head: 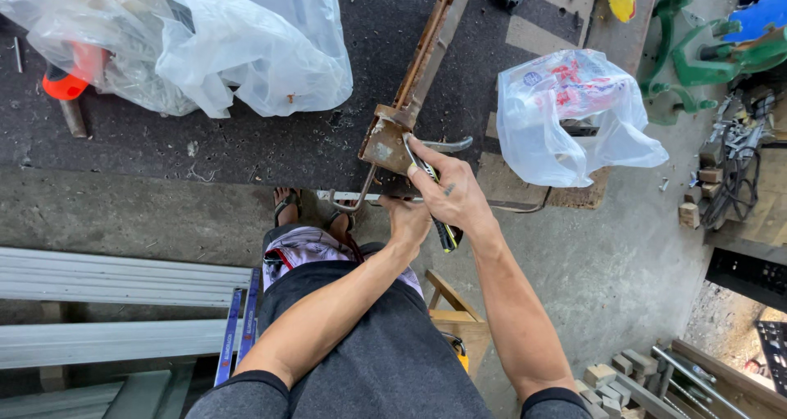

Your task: The person uses a utility knife to scrape rust and debris from a metal tool clamped to a workbench. They repeatedly reposition the tool and scrape different areas, including the handle and head, while occasionally wiping away debris.

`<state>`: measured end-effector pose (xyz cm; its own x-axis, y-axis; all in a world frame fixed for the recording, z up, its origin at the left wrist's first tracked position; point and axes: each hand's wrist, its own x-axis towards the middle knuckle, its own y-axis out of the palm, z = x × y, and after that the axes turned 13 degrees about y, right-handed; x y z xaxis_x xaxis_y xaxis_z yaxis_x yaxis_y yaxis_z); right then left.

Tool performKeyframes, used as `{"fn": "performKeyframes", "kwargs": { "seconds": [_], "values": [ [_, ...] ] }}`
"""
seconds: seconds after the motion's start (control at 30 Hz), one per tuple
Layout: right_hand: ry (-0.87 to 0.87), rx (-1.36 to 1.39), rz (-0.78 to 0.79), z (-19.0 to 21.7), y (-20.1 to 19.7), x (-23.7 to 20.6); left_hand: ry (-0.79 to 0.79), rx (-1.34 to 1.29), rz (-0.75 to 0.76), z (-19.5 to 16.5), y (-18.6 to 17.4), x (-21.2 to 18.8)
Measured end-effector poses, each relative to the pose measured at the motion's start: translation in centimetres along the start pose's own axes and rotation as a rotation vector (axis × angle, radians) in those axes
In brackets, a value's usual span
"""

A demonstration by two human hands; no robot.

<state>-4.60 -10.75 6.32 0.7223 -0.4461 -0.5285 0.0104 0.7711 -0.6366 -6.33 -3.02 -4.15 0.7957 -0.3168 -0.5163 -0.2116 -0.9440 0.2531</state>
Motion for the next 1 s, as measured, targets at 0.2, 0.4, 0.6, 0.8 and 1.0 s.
{"fn": "performKeyframes", "kwargs": {
  "seconds": [0.2,0.4,0.6,0.8,1.0],
  "values": [
    [-0.016,0.004,-0.008,-0.7,-0.1,0.6,-0.049,0.047,-0.017,-0.2,0.2,-0.1],
    [0.062,0.021,-0.022,-2.3,0.7,0.7,-0.020,-0.003,-0.016,0.1,0.1,0.0],
    [0.051,0.411,0.108,-3.8,0.6,2.4,0.060,0.010,-0.048,0.0,0.0,-0.2],
    [0.232,0.514,0.194,-4.0,-0.4,2.8,0.050,-0.035,-0.072,0.5,-0.1,-0.3],
    [0.289,0.567,0.294,-3.5,-1.8,3.5,0.125,-0.033,-0.065,1.8,-0.2,-0.2]
  ]
}}
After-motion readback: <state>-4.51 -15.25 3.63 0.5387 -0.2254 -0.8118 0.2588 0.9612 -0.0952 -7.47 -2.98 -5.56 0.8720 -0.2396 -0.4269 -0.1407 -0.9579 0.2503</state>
